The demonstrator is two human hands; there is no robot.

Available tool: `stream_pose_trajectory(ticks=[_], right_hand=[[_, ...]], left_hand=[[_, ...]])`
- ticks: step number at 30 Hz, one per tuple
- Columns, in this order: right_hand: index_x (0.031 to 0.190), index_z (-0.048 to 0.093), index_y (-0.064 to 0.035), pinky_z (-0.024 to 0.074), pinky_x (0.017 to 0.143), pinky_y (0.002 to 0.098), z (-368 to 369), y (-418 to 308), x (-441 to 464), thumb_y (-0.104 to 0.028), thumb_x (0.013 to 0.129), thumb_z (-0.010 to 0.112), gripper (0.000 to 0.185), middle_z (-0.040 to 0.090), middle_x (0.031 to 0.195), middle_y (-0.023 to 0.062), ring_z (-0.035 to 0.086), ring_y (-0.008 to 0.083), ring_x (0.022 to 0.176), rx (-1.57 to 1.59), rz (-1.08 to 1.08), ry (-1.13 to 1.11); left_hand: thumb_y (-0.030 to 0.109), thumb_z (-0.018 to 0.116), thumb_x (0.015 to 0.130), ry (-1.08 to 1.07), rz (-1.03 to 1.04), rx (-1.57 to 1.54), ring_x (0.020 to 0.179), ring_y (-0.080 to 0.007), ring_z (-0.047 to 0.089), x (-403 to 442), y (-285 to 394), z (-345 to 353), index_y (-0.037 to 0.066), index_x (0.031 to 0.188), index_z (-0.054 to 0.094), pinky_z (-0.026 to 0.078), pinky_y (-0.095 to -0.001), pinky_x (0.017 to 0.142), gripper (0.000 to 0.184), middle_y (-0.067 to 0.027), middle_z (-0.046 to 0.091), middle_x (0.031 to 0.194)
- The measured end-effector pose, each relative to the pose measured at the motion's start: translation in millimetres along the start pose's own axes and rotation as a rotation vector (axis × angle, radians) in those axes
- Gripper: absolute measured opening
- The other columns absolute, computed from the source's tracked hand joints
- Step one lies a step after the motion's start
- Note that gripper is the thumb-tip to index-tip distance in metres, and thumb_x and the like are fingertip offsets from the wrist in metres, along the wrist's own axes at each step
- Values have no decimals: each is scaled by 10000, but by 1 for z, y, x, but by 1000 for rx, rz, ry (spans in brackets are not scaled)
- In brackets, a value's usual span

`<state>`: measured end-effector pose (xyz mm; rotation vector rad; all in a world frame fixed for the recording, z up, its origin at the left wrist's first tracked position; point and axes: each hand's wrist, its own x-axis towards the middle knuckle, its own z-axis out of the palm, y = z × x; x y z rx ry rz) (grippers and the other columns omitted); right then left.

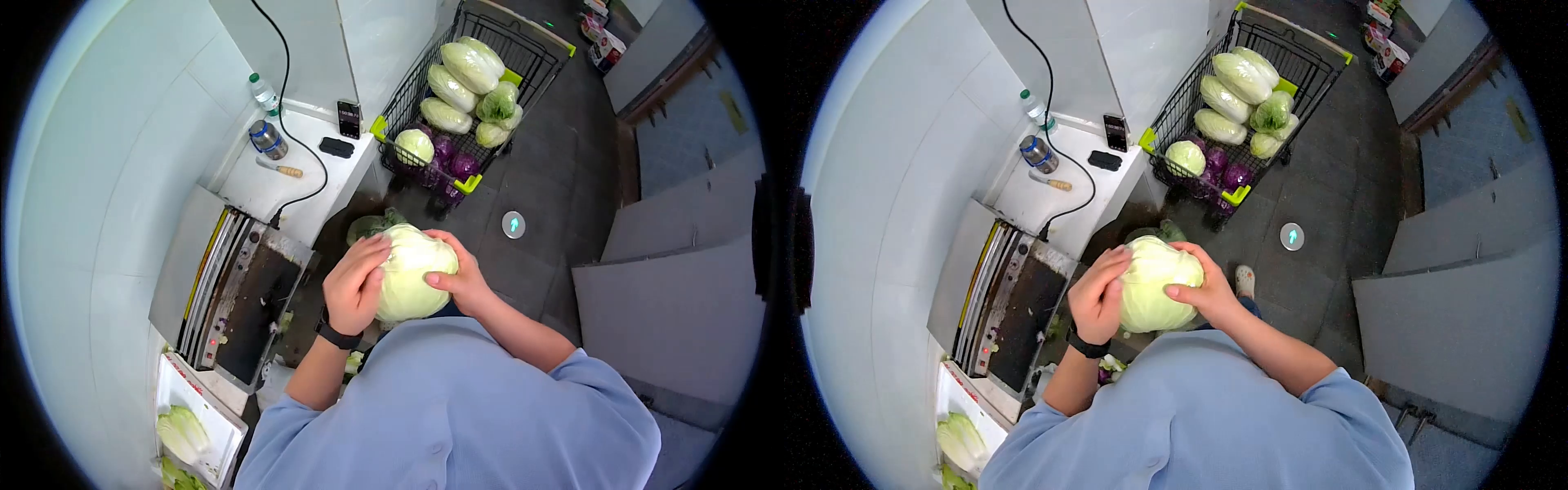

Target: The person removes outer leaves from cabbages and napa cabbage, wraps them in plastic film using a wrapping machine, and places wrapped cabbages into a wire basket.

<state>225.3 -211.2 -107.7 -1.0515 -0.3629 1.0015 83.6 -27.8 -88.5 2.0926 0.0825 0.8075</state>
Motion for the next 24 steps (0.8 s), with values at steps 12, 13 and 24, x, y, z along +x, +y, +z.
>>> stream_pose_trajectory(ticks=[12,13,24], right_hand=[[1433,460,-78,463,1042,363,-183,-69,194,-186,772,847,773,565,1308,93,554,209,1206,-16,336,-298],[1417,475,-75,469,1035,362,-198,-80,213,-193,759,856,769,571,1295,88,558,207,1200,-86,335,-401],[1417,481,-62,463,1057,372,-261,-136,254,-171,745,827,764,579,1316,91,564,221,1224,-210,540,-707]], left_hand=[[347,400,1078,778,-510,-78,1332,-329,540,110,-65,171,-31,1305,610,409,-438,1098,488,-210,564,1438],[343,424,1077,719,-549,-72,1359,-310,515,130,-65,172,-17,1356,578,389,-431,1118,480,-185,552,1458],[123,506,1030,909,-729,49,1362,-269,518,167,-18,298,-2,1385,568,386,-371,1135,381,-199,573,1430]])
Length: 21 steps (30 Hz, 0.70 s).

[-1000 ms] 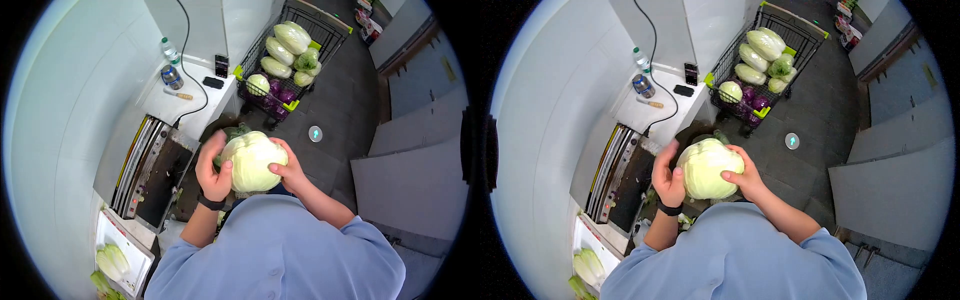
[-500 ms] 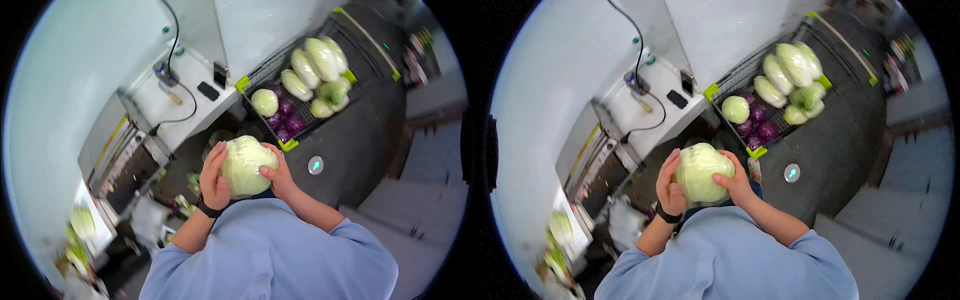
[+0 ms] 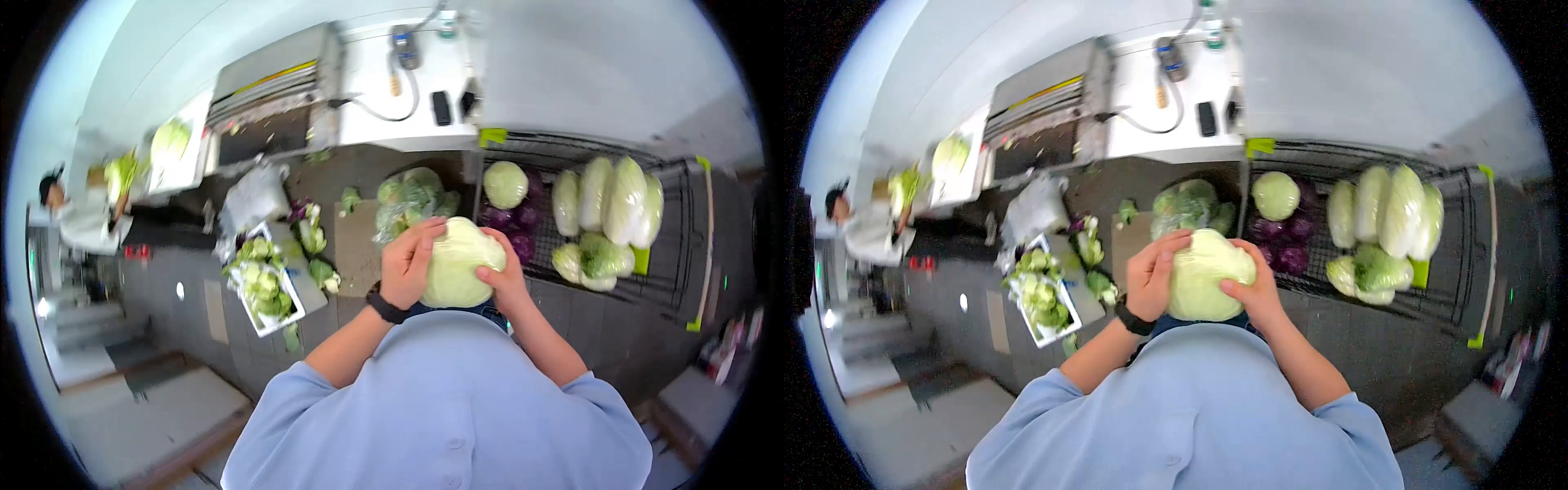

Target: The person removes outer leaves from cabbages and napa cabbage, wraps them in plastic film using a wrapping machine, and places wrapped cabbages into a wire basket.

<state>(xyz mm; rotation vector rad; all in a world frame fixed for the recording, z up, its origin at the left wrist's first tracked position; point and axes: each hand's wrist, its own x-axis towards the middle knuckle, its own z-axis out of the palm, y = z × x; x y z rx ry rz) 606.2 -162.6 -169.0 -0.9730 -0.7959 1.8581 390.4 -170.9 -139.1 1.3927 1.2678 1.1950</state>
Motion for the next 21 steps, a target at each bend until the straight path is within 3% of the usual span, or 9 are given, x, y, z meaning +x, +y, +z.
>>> stream_pose_trajectory(ticks=[2,7,8,9,12,15,17,21], right_hand=[[1448,439,-64,459,1072,399,0,5,-9,-225,749,830,817,559,1349,112,548,254,1264,37,54,-26],[1481,372,-38,418,1119,432,25,18,-39,-376,814,768,846,502,1422,152,507,282,1322,-38,56,-55],[1483,364,-27,401,1133,436,31,24,-42,-416,835,742,845,491,1436,160,498,284,1335,-85,38,-105],[1501,323,-39,430,1113,432,35,26,-49,-336,843,771,850,488,1428,157,500,291,1321,-28,63,-164],[1504,310,-32,423,1117,422,44,46,-75,-291,874,748,809,485,1430,160,492,287,1330,-78,33,-152],[1504,307,-37,419,1115,412,34,50,-103,-227,886,743,780,482,1429,160,486,279,1330,-98,133,-171],[1500,319,-45,417,1112,406,23,55,-114,-195,884,748,765,480,1425,157,477,273,1330,-178,78,-133],[1467,367,-34,405,1114,404,-7,40,-115,-216,831,805,793,486,1403,145,480,274,1306,-333,-17,-23]], left_hand=[[156,477,1046,247,9,-270,1374,-265,500,-20,0,11,-9,1416,536,365,-371,1150,409,-188,553,1454],[210,432,1032,405,28,-142,1441,-323,411,-91,-7,23,-45,1508,399,289,-408,1198,541,-212,430,1554],[201,432,1026,544,-1,-112,1447,-338,403,-106,-9,25,-51,1517,379,277,-412,1205,555,-222,421,1558],[203,450,1021,579,-8,-34,1449,-360,395,-125,-7,26,-56,1526,353,272,-421,1208,576,-239,406,1561],[250,534,1003,646,-74,236,1454,-445,352,-167,17,49,-80,1553,232,266,-453,1209,708,-313,350,1558],[255,552,1007,686,-170,326,1450,-455,345,-200,8,68,-79,1558,200,278,-453,1200,735,-326,328,1559],[275,568,1004,716,-180,395,1435,-470,358,-207,0,89,-102,1543,208,295,-462,1190,750,-350,339,1538],[250,531,1029,615,-327,77,1412,-464,395,-194,-6,122,-97,1556,170,336,-442,1166,727,-356,335,1537]])
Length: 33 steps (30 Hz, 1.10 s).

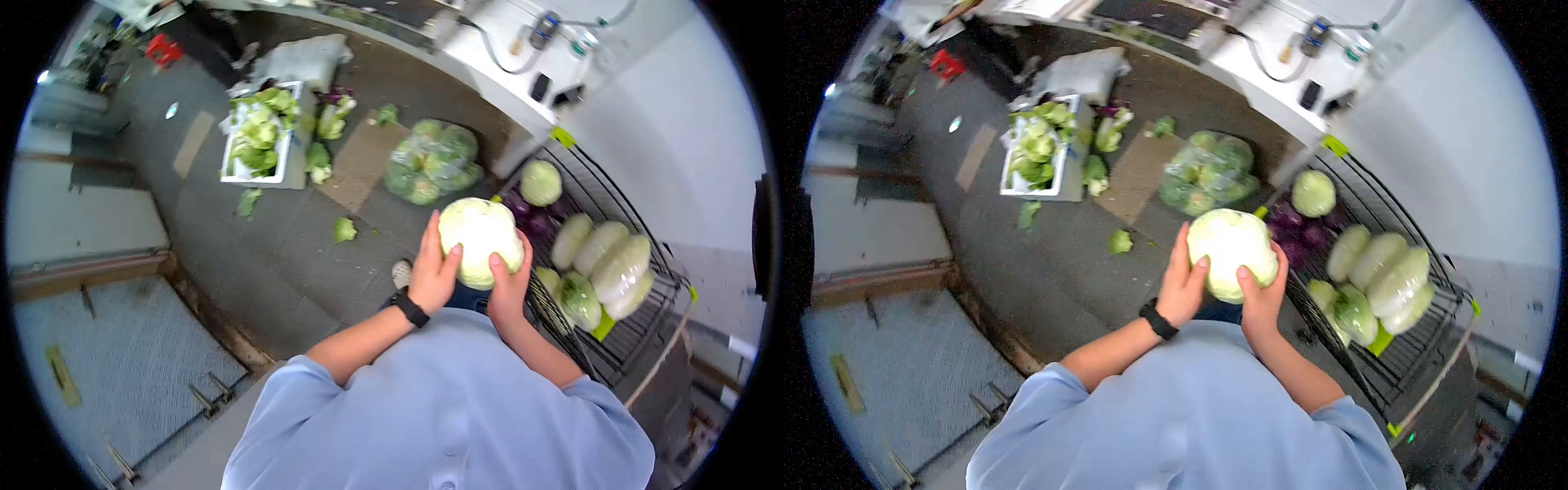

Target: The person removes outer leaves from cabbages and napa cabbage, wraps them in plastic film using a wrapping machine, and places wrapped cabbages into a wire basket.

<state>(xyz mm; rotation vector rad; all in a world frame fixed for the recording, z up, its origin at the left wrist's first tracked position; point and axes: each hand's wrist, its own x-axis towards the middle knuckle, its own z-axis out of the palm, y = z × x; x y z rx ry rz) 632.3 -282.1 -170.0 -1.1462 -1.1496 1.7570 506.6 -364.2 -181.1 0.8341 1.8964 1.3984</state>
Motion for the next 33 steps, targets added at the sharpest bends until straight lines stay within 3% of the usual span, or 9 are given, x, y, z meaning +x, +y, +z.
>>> stream_pose_trajectory(ticks=[4,7,11,14,17,22,27,31,33], right_hand=[[1483,373,-36,394,1125,409,-77,-12,34,-218,816,812,819,478,1424,150,486,276,1308,38,8,60],[1520,354,-68,452,1095,421,-149,-26,71,-119,828,809,830,489,1433,162,511,286,1304,122,120,202],[1518,356,-74,492,1040,408,-277,32,139,-121,820,837,849,531,1397,170,552,279,1261,-8,240,254],[1490,395,-80,502,1007,395,-326,87,175,-164,781,879,863,548,1384,156,570,269,1231,-117,378,163],[1475,421,-95,504,1001,397,-329,146,204,-181,765,893,857,559,1365,137,574,273,1222,-227,484,48],[1509,370,-128,513,1002,428,-292,210,245,-139,801,859,860,526,1397,142,556,292,1256,37,596,58],[1547,297,-143,500,1045,433,-266,236,266,-100,844,817,876,459,1468,132,498,306,1334,274,717,19],[1563,300,-156,482,1058,436,-256,261,267,-131,832,837,907,453,1487,125,491,305,1339,277,731,-17],[1568,299,-131,461,1072,431,-254,273,270,-198,780,884,984,457,1492,150,503,297,1325,76,667,-29]], left_hand=[[281,518,1042,-330,65,-79,1449,-421,371,19,6,35,-75,1574,157,316,-428,1183,734,-321,319,1570],[292,545,1036,-484,193,192,1451,-408,375,37,0,66,-70,1575,163,318,-417,1183,754,-301,332,1575],[176,546,1046,-543,-353,-233,1381,-286,483,34,-21,93,-10,1536,312,395,-393,1129,574,-211,493,1491],[134,541,1042,-566,-416,-69,1317,-252,544,37,-16,94,-14,1483,389,432,-364,1093,490,-182,564,1414],[127,553,1033,-501,-452,-8,1252,-231,591,39,-11,100,-7,1434,458,454,-354,1067,433,-161,619,1337],[130,595,1004,-434,-541,92,1190,-235,621,43,-8,112,9,1349,565,471,-356,1038,367,-144,656,1258],[108,561,1023,-522,-632,191,1278,-241,572,40,-12,116,-1,1400,524,438,-369,1085,393,-151,606,1380],[149,587,1014,-512,-636,243,1233,-252,602,40,-14,118,6,1381,545,465,-370,1052,396,-162,628,1330],[212,615,1003,-507,-609,293,1187,-268,630,40,-17,119,8,1369,558,492,-371,1013,422,-177,649,1285]])
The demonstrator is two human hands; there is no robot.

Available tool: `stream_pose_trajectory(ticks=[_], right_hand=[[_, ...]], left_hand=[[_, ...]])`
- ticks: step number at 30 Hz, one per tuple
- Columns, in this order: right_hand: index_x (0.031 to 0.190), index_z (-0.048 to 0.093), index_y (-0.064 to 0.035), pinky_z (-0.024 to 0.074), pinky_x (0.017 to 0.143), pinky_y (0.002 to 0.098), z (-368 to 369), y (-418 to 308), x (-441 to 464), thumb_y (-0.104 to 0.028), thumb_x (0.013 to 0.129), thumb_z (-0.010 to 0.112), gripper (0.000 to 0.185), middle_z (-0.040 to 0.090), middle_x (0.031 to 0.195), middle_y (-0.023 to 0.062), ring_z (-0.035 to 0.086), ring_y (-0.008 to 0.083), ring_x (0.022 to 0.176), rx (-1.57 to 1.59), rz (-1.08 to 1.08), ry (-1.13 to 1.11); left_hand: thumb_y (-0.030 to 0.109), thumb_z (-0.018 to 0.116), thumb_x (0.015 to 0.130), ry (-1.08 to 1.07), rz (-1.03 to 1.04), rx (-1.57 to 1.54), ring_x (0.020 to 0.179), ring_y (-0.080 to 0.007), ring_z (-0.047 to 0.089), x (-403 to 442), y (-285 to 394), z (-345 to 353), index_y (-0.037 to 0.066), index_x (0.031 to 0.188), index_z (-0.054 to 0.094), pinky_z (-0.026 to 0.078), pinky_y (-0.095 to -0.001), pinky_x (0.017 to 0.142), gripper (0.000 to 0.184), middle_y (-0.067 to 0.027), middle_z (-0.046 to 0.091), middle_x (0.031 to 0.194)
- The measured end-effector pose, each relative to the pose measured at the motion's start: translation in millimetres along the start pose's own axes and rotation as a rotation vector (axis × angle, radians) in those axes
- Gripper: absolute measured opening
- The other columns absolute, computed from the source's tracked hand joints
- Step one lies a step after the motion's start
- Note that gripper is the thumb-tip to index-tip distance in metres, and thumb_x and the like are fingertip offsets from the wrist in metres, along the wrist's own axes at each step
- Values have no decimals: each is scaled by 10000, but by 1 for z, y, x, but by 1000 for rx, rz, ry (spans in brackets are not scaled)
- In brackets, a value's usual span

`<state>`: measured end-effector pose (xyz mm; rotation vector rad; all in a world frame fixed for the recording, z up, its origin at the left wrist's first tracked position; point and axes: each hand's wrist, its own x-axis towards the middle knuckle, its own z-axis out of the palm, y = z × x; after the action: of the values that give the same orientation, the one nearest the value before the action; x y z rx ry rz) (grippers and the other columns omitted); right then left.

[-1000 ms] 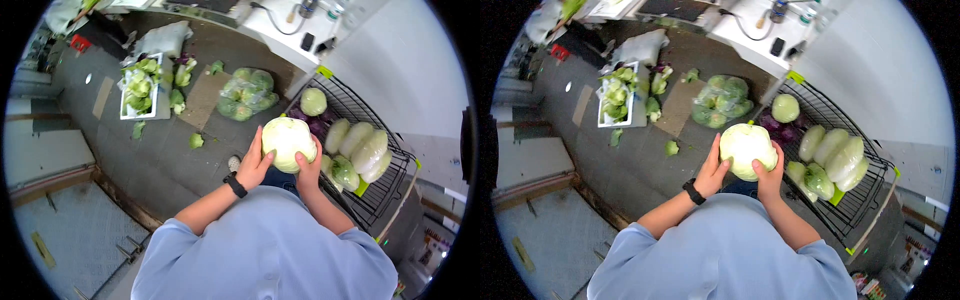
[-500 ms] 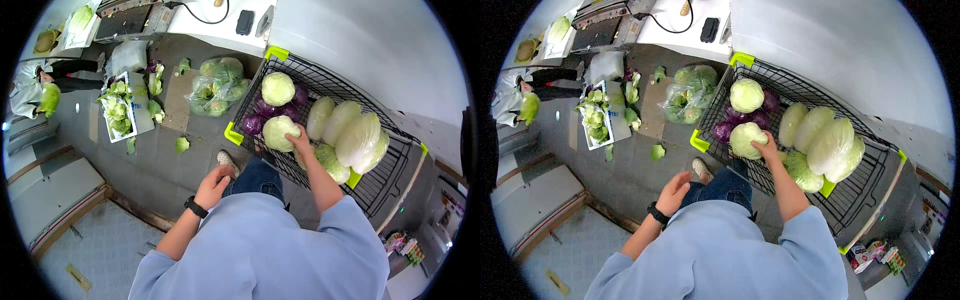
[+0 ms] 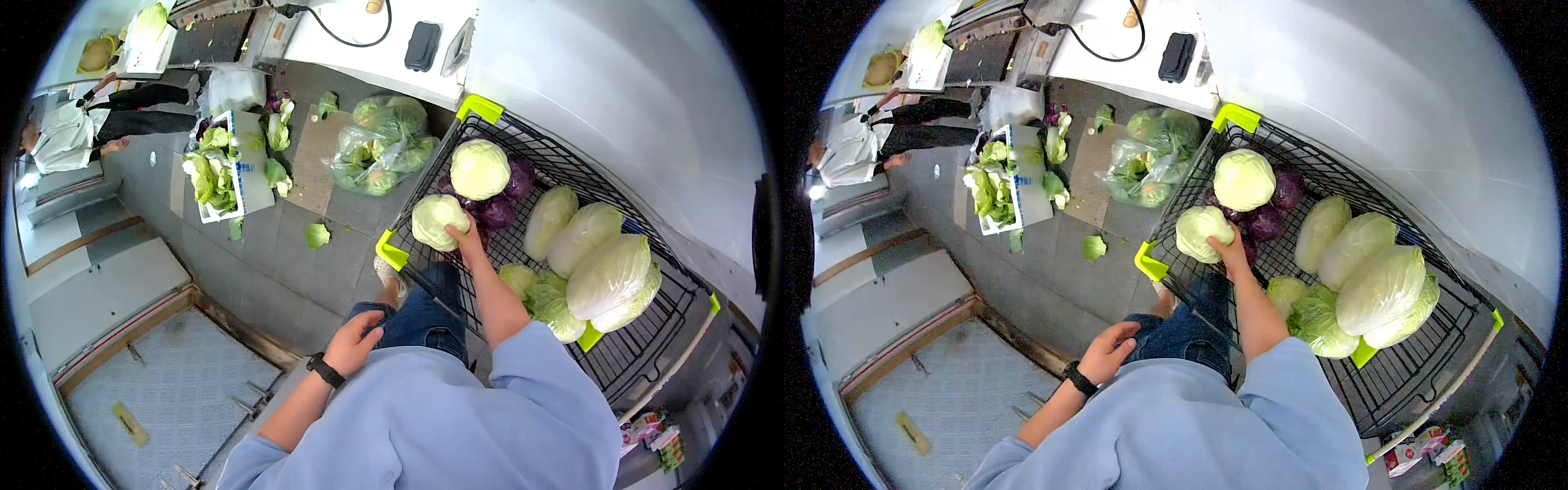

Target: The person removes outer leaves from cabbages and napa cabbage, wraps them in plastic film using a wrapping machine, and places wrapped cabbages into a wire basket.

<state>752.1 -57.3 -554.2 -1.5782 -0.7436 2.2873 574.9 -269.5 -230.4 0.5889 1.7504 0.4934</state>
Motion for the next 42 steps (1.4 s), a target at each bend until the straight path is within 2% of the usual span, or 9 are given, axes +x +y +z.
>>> stream_pose_trajectory(ticks=[5,8,19,25,26,30,37,40,42], right_hand=[[1579,260,-89,461,1075,426,11,-15,0,-200,737,905,1067,451,1489,195,516,313,1310,-379,-58,94],[1589,219,-88,462,1080,427,12,-19,-2,-195,719,914,1118,446,1492,214,511,327,1317,-183,-91,100],[1605,173,-77,414,1122,429,-4,-17,-18,-349,726,923,1187,431,1510,244,467,341,1372,-462,-88,233],[1572,157,60,435,1111,423,4,-1,-12,-575,723,864,1274,454,1491,281,493,364,1357,-663,-75,422],[1593,193,-41,429,1097,440,20,-14,-31,-496,800,839,1120,462,1499,230,473,344,1367,-621,-32,482],[1593,232,-69,424,1088,460,27,11,-41,-392,837,825,1014,482,1497,202,479,313,1375,-590,-96,444],[1546,278,68,404,1136,408,27,17,-19,-462,703,890,1169,472,1492,280,494,352,1376,-633,-155,665],[1483,383,103,529,963,397,30,10,-13,-479,695,890,1103,570,1396,268,611,350,1236,-512,-31,778],[1432,472,69,561,818,388,5,16,3,-390,726,916,953,673,1229,197,676,261,1051,-325,8,513]], left_hand=[[244,615,998,-19,13,23,1204,-304,625,9,-13,0,15,1374,555,492,-388,1018,444,-190,634,1313],[249,615,997,-45,24,75,1202,-306,624,13,-5,-8,7,1369,554,487,-389,1024,448,-187,630,1312],[226,619,996,-113,96,70,1206,-304,619,9,-59,-82,4,1360,553,486,-391,1026,431,-201,627,1288],[219,621,993,-206,143,51,1217,-309,614,21,-112,-182,-7,1363,548,483,-393,1030,440,-194,620,1316],[217,621,992,-193,149,78,1218,-310,614,24,-128,-206,-6,1364,548,483,-393,1031,440,-195,622,1317],[224,644,975,-55,171,138,1207,-305,628,16,-199,-299,5,1346,573,492,-397,1020,436,-194,653,1280],[165,616,993,21,48,184,1126,-225,656,14,-240,-406,-6,1303,592,507,-347,977,354,-156,683,1224],[158,603,1008,-55,44,184,1121,-206,646,22,-229,-401,3,1299,593,498,-331,974,329,-131,681,1227],[156,596,1023,-122,37,181,1101,-166,625,25,-230,-390,19,1297,595,486,-305,958,306,-88,678,1234]])
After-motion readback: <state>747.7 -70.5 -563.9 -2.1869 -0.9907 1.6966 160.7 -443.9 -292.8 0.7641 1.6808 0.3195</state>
